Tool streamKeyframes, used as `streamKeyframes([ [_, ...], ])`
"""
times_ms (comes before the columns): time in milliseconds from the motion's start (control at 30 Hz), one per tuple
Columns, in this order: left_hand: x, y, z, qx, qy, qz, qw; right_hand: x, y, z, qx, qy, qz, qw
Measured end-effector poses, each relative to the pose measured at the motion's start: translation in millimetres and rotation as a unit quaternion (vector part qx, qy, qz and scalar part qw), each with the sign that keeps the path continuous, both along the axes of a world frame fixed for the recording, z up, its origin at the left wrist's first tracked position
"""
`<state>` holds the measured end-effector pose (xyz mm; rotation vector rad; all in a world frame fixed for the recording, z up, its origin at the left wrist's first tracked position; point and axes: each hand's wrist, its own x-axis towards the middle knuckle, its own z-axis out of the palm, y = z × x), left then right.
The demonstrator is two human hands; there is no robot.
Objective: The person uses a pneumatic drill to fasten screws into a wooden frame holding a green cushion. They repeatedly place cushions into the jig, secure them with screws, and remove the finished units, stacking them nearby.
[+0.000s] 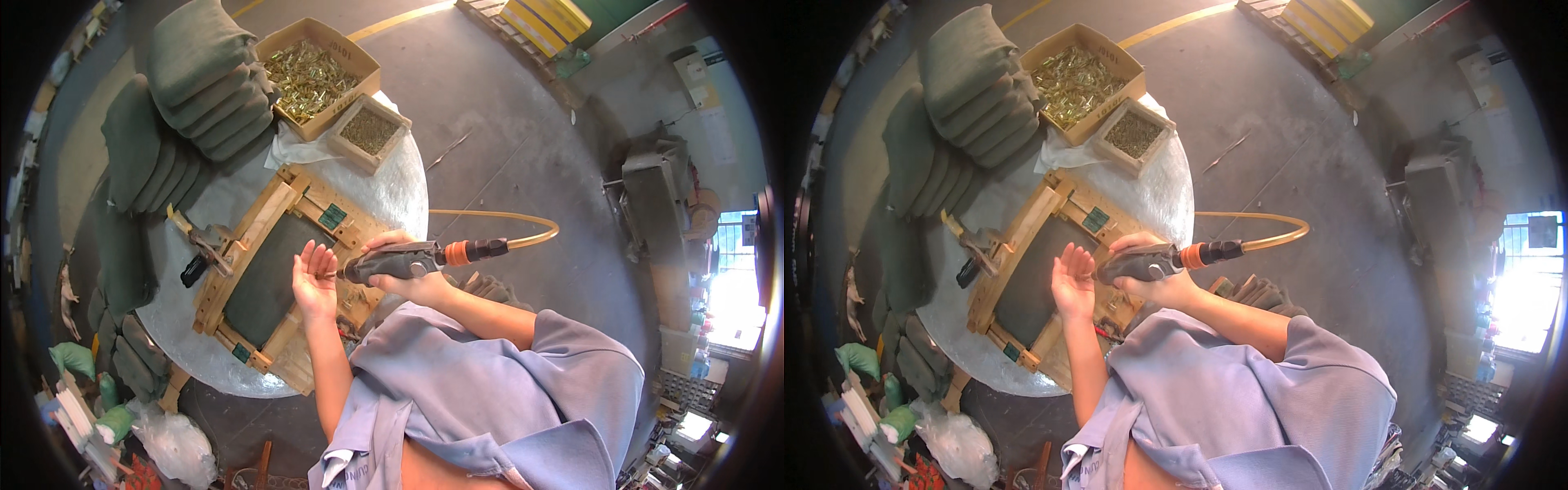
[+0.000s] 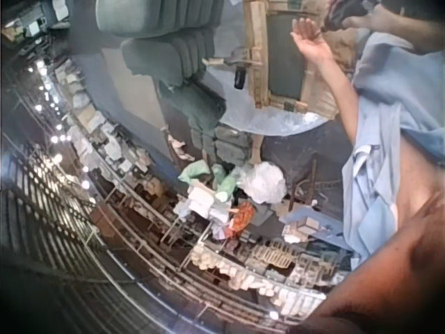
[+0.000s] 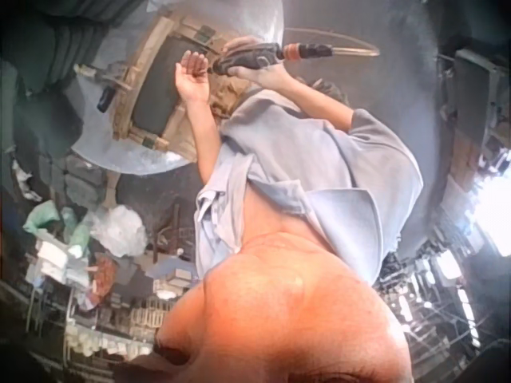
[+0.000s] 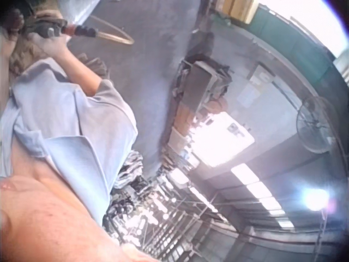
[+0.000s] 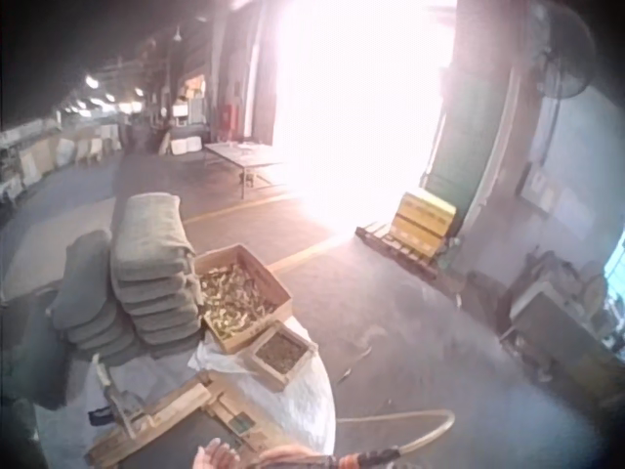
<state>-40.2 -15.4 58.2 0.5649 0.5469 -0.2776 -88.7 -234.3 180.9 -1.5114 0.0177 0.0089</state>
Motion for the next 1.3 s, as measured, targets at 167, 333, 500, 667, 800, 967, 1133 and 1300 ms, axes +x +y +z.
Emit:
streamKeyframes([
  [167, -5, 5, -19, -0.034, 0.004, 0.020, 0.999, -7, -11, 5, -0.141, -0.098, -0.040, 0.984],
  [333, -19, 3, 1, -0.014, 0.033, -0.008, 0.999, -12, -14, 8, 0.080, -0.033, -0.080, 0.993],
  [500, -33, 5, 4, -0.052, -0.041, -0.027, 0.997, -10, -20, 9, 0.093, -0.012, -0.078, 0.992],
  [667, -36, 8, -6, -0.062, -0.022, 0.013, 0.998, -9, -20, 10, 0.113, 0.003, -0.088, 0.990],
  [800, -41, 11, -6, -0.084, -0.012, 0.017, 0.996, -8, -19, 6, 0.110, 0.017, -0.086, 0.990],
  [967, -35, 7, -8, -0.085, -0.002, 0.036, 0.996, -6, -17, 7, 0.092, 0.019, -0.085, 0.992],
  [1133, -36, 1, -10, -0.001, 0.013, -0.028, 1.000, -5, -23, 7, 0.069, 0.011, -0.082, 0.994],
  [1300, -42, 18, -19, 0.005, 0.019, -0.018, 1.000, 7, -20, 4, 0.052, -0.024, -0.041, 0.998],
])
